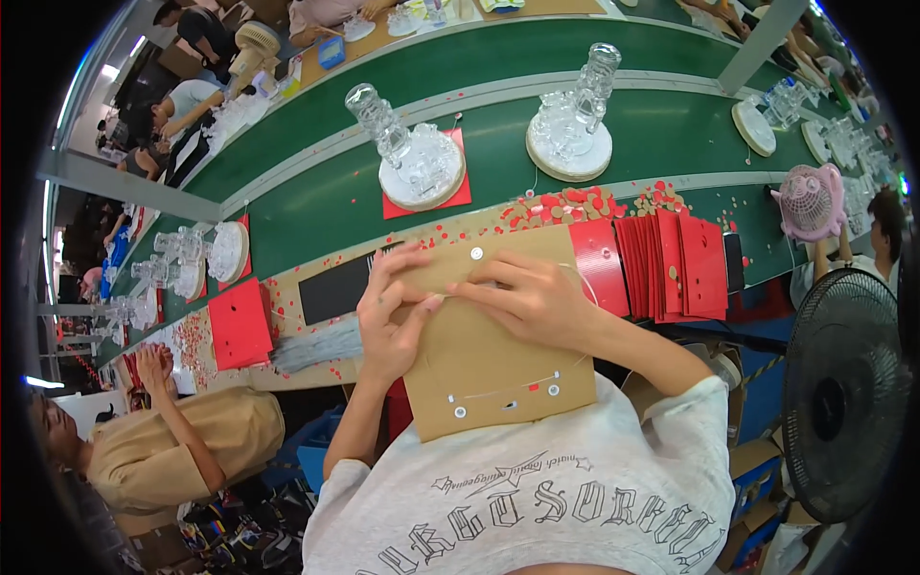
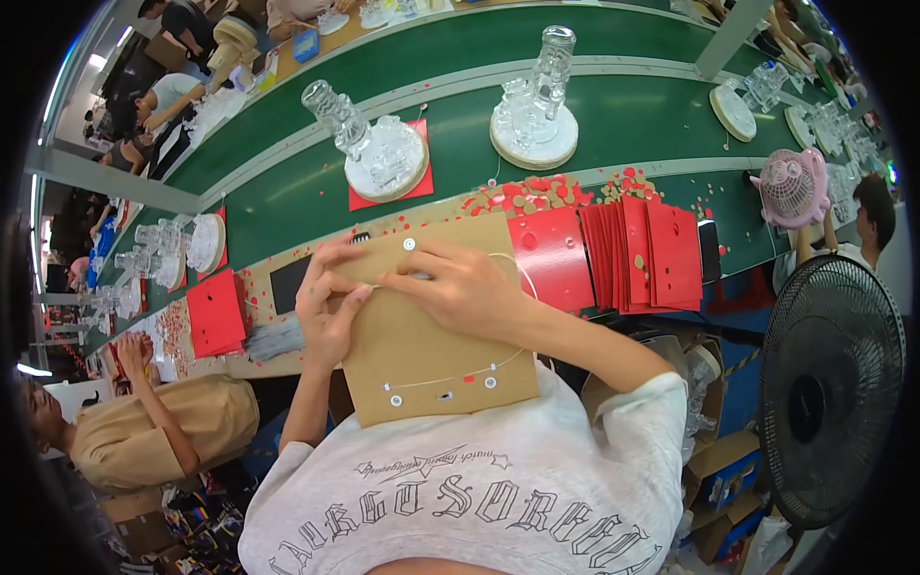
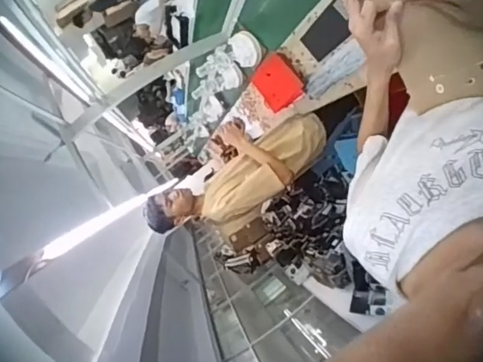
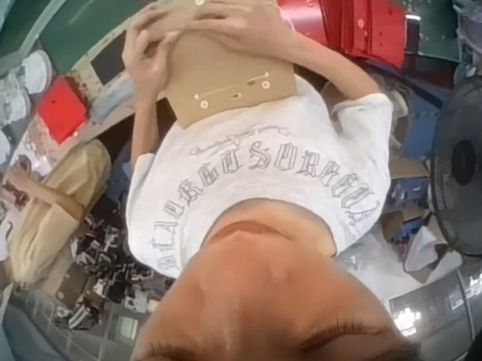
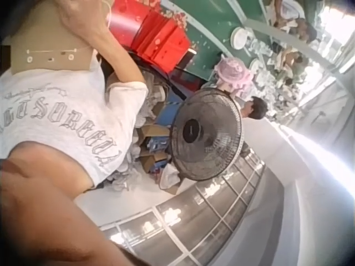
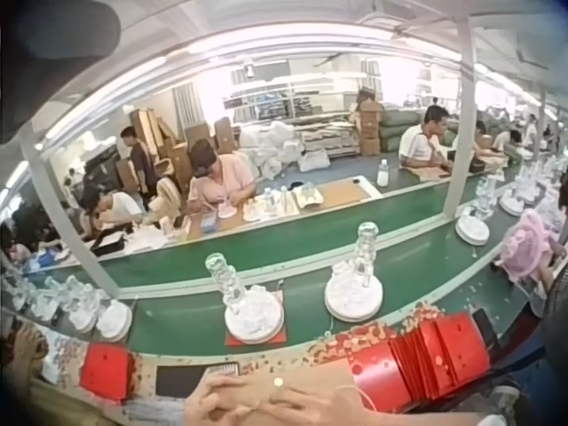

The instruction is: Assembling components onto a square template as part of a light fixture manufacturing process.

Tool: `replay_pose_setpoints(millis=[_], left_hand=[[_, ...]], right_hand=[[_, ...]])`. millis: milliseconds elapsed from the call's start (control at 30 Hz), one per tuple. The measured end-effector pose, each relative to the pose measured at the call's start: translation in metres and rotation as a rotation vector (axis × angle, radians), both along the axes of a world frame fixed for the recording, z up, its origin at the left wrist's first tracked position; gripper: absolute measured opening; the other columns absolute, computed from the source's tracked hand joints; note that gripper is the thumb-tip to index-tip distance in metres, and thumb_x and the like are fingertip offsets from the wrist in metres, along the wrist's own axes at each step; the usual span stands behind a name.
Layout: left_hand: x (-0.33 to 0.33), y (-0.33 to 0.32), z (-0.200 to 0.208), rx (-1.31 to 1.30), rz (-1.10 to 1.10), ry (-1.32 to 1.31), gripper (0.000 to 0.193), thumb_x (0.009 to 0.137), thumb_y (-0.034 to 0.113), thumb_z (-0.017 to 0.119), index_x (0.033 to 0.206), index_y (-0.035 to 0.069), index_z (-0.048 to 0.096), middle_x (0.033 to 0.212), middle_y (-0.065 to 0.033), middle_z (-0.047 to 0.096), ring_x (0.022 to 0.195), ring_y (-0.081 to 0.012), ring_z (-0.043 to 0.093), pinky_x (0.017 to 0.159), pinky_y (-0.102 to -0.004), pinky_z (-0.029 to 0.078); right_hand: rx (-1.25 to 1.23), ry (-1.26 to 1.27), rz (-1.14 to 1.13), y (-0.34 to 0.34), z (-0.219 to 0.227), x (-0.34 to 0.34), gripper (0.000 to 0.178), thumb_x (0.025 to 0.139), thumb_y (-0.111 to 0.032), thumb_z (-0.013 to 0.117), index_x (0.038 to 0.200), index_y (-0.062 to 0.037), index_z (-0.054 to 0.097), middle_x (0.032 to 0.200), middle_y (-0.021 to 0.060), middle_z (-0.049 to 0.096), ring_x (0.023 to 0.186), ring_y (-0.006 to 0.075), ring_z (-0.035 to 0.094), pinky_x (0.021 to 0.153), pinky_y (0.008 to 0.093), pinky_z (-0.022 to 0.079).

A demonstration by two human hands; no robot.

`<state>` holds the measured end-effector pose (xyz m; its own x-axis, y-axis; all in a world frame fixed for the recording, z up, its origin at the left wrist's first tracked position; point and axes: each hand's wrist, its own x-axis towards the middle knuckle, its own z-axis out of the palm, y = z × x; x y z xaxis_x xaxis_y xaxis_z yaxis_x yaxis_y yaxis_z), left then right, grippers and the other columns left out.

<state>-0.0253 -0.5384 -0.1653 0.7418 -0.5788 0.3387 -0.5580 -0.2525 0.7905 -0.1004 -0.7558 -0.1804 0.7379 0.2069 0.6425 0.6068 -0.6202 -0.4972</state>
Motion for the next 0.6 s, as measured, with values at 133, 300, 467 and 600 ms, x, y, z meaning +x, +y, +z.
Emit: replay_pose_setpoints(millis=[133, 300, 467, 600], left_hand=[[-0.008, -0.001, -0.001, -0.326, 0.196, 0.267, 0.039, 0.087, -0.001, 0.063, 0.126, 0.001, 0.059, 0.146, -0.0197, 0.047, 0.139, -0.0309, 0.046, 0.113, -0.0435, 0.039], [-0.018, -0.006, 0.005, -0.272, 0.05, 0.631, 0.08, 0.089, 0.0, 0.061, 0.16, 0.008, 0.025, 0.15, -0.0161, 0.042, 0.137, -0.0244, 0.045, 0.112, -0.0387, 0.04], [-0.019, -0.012, -0.006, -0.644, 0.283, 0.845, 0.078, 0.091, -0.001, 0.057, 0.161, 0.01, 0.023, 0.144, -0.015, 0.051, 0.129, -0.0216, 0.054, 0.109, -0.0355, 0.043], [-0.022, -0.012, -0.006, -0.452, 0.168, 0.771, 0.078, 0.09, -0.002, 0.057, 0.16, 0.009, 0.025, 0.139, -0.0148, 0.055, 0.124, -0.021, 0.058, 0.105, -0.034, 0.046]], right_hand=[[-0.053, 0.004, 0.044, 0.006, -0.009, 0.008, 0.048, 0.07, 0.001, 0.071, 0.117, -0.0079, 0.073, 0.089, 0.0027, 0.065, 0.081, 0.0181, 0.065, 0.061, 0.0317, 0.057], [-0.146, -0.017, -0.015, 0.005, -0.009, 0.009, 0.05, 0.069, -0.001, 0.069, 0.119, -0.0043, 0.071, 0.091, 0.0033, 0.061, 0.078, 0.0183, 0.063, 0.064, 0.0326, 0.057], [-0.345, -0.026, 0.045, 0.002, 0.002, 0.002, 0.051, 0.073, -0.006, 0.069, 0.123, 0.0001, 0.067, 0.09, 0.0053, 0.055, 0.082, 0.0197, 0.061, 0.071, 0.0332, 0.057], [-0.433, -0.012, 0.079, -0.004, 0.009, 0.003, 0.047, 0.078, -0.008, 0.066, 0.124, 0.0005, 0.065, 0.093, 0.0057, 0.053, 0.088, 0.0199, 0.06, 0.072, 0.0336, 0.056]])
